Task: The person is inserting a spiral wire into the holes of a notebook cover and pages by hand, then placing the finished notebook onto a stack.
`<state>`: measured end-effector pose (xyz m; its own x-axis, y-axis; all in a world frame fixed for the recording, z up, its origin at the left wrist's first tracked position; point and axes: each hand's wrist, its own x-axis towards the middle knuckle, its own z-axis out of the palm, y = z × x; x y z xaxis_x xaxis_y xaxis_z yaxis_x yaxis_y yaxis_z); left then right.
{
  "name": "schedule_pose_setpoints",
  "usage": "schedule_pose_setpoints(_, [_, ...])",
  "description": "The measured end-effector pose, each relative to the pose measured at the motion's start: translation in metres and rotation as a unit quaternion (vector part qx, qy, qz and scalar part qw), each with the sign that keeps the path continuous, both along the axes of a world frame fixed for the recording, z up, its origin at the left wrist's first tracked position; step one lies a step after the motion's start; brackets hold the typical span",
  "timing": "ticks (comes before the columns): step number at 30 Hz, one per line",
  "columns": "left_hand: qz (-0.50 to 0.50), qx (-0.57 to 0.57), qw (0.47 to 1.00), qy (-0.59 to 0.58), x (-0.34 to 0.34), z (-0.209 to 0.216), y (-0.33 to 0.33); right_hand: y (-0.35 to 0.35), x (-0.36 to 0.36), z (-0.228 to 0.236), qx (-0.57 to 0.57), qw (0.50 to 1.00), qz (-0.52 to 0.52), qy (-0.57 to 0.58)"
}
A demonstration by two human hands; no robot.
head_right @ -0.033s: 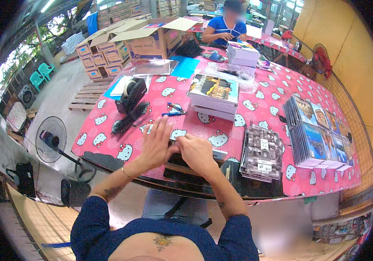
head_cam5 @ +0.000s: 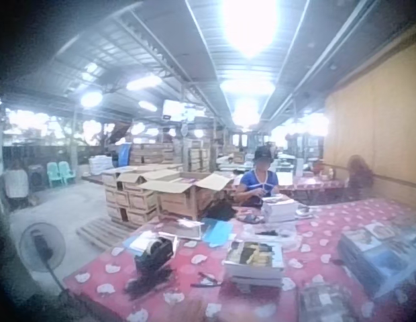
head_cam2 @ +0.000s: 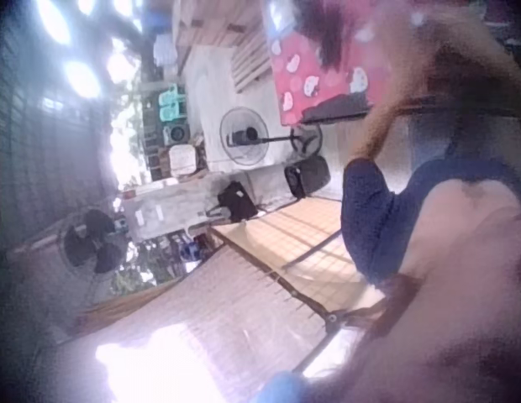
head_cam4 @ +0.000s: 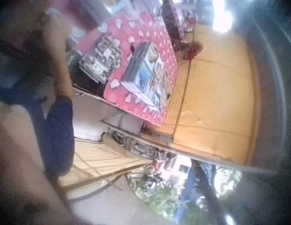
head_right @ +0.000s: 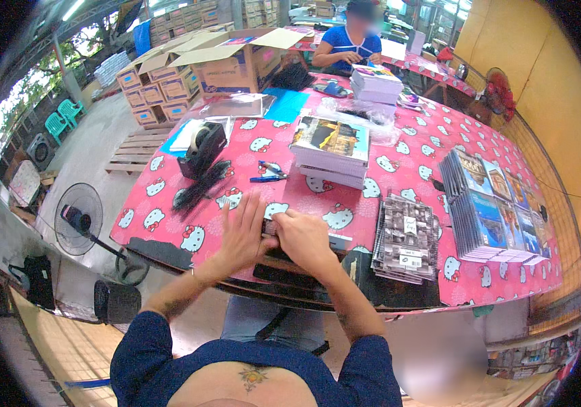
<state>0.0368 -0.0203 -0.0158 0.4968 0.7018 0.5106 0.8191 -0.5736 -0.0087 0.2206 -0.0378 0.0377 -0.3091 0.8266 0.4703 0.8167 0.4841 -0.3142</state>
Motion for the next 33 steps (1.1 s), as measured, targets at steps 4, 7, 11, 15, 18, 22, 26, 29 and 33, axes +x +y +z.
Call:
schedule_pose_setpoints(4, [-0.027,0.024,0.997,-0.07,-0.01,-0.061,-0.03,0.0,-0.002,0.004,0.005,1.0,0.006,-0.007])
schedule_pose_setpoints(7, [0.103,0.063,0.989,0.085,0.008,0.008,0.011,-0.009,0.012,0.005,0.024,0.999,0.027,0.001])
schedule_pose_setpoints(11, [-0.083,0.021,0.995,-0.041,-0.007,-0.051,-0.046,-0.031,0.026,0.009,0.058,0.998,-0.019,-0.029])
schedule_pose_setpoints(15, [0.033,0.072,0.993,0.093,0.008,0.021,0.014,-0.032,0.041,-0.001,-0.014,0.999,-0.022,-0.042])
schedule_pose_setpoints(18, [-0.127,-0.01,0.99,0.06,0.001,-0.039,-0.039,-0.033,0.047,0.0,-0.01,1.0,-0.002,-0.016])
schedule_pose_setpoints(22, [-0.03,-0.039,0.996,0.07,0.017,0.03,0.006,-0.022,0.049,0.004,-0.025,0.999,0.021,-0.007])
schedule_pose_setpoints(26, [-0.141,-0.031,0.986,0.079,0.005,-0.02,-0.034,-0.024,0.051,0.0,-0.035,0.999,0.021,0.003])
schedule_pose_setpoints(29, [-0.05,-0.03,0.989,0.133,0.021,0.007,-0.002,-0.02,0.049,0.003,-0.032,0.999,0.032,0.001])
schedule_pose_setpoints(33, [-0.157,-0.094,0.966,0.186,0.014,-0.002,-0.03,-0.023,0.047,0.004,-0.052,0.998,0.016,0.012])
